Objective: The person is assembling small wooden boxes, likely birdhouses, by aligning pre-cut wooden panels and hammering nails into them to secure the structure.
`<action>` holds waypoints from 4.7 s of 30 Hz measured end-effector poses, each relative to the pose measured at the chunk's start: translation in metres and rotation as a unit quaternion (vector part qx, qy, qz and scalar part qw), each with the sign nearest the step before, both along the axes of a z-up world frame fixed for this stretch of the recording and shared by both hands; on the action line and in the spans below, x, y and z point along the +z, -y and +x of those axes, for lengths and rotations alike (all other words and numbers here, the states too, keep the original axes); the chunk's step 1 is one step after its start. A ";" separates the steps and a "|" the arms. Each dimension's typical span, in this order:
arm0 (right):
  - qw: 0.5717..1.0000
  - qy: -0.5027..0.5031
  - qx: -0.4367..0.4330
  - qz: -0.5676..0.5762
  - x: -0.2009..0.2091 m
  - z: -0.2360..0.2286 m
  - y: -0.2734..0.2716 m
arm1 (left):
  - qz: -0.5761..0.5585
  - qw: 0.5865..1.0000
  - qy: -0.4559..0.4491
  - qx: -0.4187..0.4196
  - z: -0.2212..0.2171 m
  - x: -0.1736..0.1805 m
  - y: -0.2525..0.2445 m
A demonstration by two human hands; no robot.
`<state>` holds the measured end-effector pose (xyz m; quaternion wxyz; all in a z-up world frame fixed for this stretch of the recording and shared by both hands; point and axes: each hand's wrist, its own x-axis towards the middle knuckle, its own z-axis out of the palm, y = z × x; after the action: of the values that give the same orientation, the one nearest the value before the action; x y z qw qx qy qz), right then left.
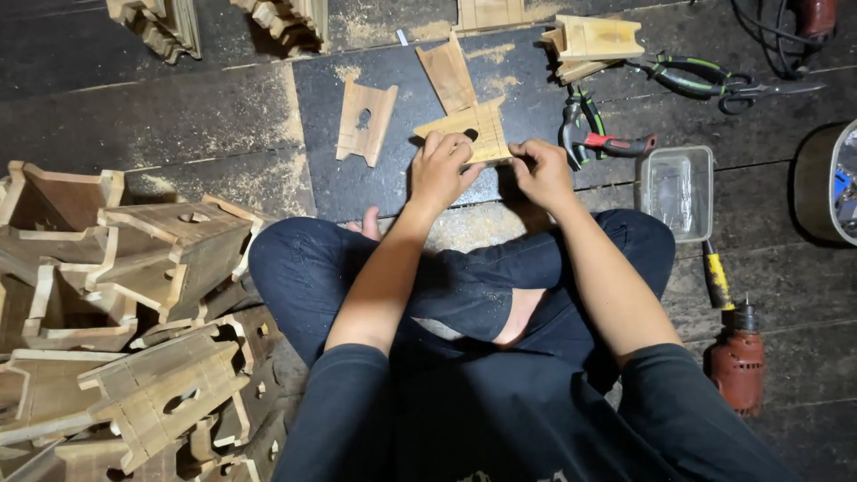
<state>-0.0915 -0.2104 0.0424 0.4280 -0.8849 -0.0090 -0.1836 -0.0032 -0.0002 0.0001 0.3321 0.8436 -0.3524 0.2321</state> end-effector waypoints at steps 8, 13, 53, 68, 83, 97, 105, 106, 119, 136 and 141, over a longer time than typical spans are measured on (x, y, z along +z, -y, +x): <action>1.000 0.006 0.002 0.010 -0.001 -0.001 0.000 | 0.003 1.000 -0.004 0.005 0.001 -0.003 0.001; 0.999 -0.016 -0.024 0.032 -0.005 -0.007 -0.002 | 0.014 1.000 -0.017 0.000 0.001 -0.011 0.002; 0.849 -0.333 -0.027 -0.409 -0.033 -0.015 0.151 | 0.046 0.993 -0.099 -0.032 -0.002 0.005 -0.003; 0.992 -0.106 0.057 0.043 0.120 -0.048 0.008 | 0.058 0.989 -0.137 -0.020 -0.005 0.033 -0.005; 0.992 0.039 0.040 -0.115 0.146 -0.059 -0.030 | 0.080 0.984 -0.158 -0.014 -0.006 0.020 -0.003; 0.987 0.126 0.013 -0.101 0.112 -0.066 -0.041 | 0.090 0.984 -0.153 -0.021 -0.003 0.017 -0.004; 0.991 0.110 -0.006 -0.080 0.112 -0.067 -0.030 | 0.076 0.995 -0.068 -0.017 0.003 -0.009 0.000; 0.990 0.112 -0.007 -0.081 0.109 -0.065 -0.035 | 0.075 0.995 -0.065 -0.018 0.001 -0.007 -0.001; 0.991 0.046 -0.021 -0.121 0.084 -0.060 -0.034 | 0.063 0.995 -0.064 -0.034 0.004 0.002 -0.007; 0.979 0.158 -0.054 -0.114 0.111 -0.065 -0.058 | 0.061 0.995 -0.081 -0.015 0.003 0.007 -0.003; 0.992 0.080 -0.028 -0.096 0.122 -0.062 -0.063 | 0.072 0.995 -0.065 -0.015 0.002 -0.006 -0.002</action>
<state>-0.1530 -0.1478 0.1645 0.3337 -0.9042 -0.0361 -0.2642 -0.0014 0.0013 -0.0058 0.2964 0.8733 -0.3581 0.1460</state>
